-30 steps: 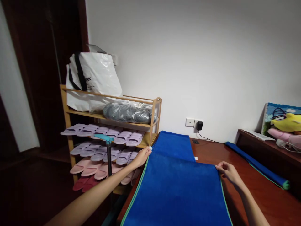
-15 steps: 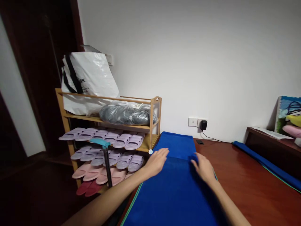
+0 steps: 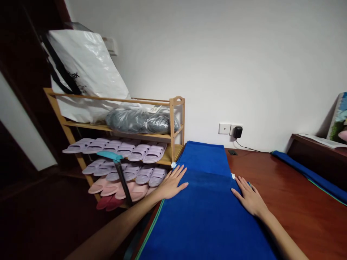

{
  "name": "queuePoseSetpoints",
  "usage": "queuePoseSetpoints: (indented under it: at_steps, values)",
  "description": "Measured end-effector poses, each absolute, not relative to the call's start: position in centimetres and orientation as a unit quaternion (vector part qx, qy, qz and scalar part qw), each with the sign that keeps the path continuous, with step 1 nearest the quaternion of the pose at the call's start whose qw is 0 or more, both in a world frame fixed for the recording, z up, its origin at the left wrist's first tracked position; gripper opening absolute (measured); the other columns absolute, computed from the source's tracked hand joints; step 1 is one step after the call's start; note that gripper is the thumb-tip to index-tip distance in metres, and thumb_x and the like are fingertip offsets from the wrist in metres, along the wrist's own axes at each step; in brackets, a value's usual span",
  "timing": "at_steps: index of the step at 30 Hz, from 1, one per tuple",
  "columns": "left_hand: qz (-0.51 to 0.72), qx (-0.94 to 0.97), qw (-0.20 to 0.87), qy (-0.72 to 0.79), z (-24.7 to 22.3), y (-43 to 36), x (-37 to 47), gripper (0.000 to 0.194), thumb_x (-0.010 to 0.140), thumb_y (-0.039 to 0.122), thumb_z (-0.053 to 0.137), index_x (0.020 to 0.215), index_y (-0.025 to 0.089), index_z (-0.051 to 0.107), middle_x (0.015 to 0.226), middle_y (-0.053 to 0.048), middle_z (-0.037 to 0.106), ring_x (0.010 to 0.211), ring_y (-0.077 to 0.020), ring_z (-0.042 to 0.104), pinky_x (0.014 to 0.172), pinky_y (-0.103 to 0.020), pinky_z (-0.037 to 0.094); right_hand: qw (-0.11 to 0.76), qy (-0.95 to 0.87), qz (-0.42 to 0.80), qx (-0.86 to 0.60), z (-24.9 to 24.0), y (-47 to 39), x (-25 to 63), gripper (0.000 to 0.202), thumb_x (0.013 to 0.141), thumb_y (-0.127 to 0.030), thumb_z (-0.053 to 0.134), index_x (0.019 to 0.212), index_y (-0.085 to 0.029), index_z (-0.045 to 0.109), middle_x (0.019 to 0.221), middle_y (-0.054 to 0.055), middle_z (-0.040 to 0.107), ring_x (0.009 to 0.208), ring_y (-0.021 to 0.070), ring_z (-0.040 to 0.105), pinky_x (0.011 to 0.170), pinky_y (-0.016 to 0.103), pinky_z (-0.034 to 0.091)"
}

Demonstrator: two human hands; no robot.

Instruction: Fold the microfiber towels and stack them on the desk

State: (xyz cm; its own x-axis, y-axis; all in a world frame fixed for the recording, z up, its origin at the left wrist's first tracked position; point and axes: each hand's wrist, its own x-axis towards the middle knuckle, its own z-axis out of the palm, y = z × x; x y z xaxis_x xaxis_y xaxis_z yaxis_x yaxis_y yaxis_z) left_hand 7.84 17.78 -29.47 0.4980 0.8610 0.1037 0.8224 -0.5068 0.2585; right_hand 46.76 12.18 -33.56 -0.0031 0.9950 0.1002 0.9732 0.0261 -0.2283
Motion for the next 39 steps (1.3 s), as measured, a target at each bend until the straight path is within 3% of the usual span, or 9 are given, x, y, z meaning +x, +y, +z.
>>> queuePoseSetpoints:
  at_steps: [25,39]
  values:
    - [0.094,0.868,0.056,0.484,-29.8,13.3,8.1,0.071,0.094,0.062,0.022,0.151,0.020,0.012,0.156,-0.004,0.006,0.143,-0.0244,0.001,0.111,-0.055,0.010,0.093,-0.708,0.019,-0.700,-34.4,7.0,46.5,0.078,0.084,-0.073,0.017,0.148,-0.028,0.013,0.153,-0.004,0.012,0.142,0.0177,0.010,0.116,0.046,0.015]
    - [0.097,0.875,0.050,0.472,-29.4,10.0,7.5,0.068,0.095,0.059,0.025,0.150,0.021,0.017,0.156,-0.005,0.011,0.143,-0.0247,0.005,0.112,-0.052,0.011,0.093,-0.712,0.010,-0.696,-35.0,3.2,46.2,0.079,0.084,-0.073,0.019,0.148,-0.027,0.016,0.153,-0.002,0.014,0.142,0.0196,0.012,0.115,0.047,0.016]
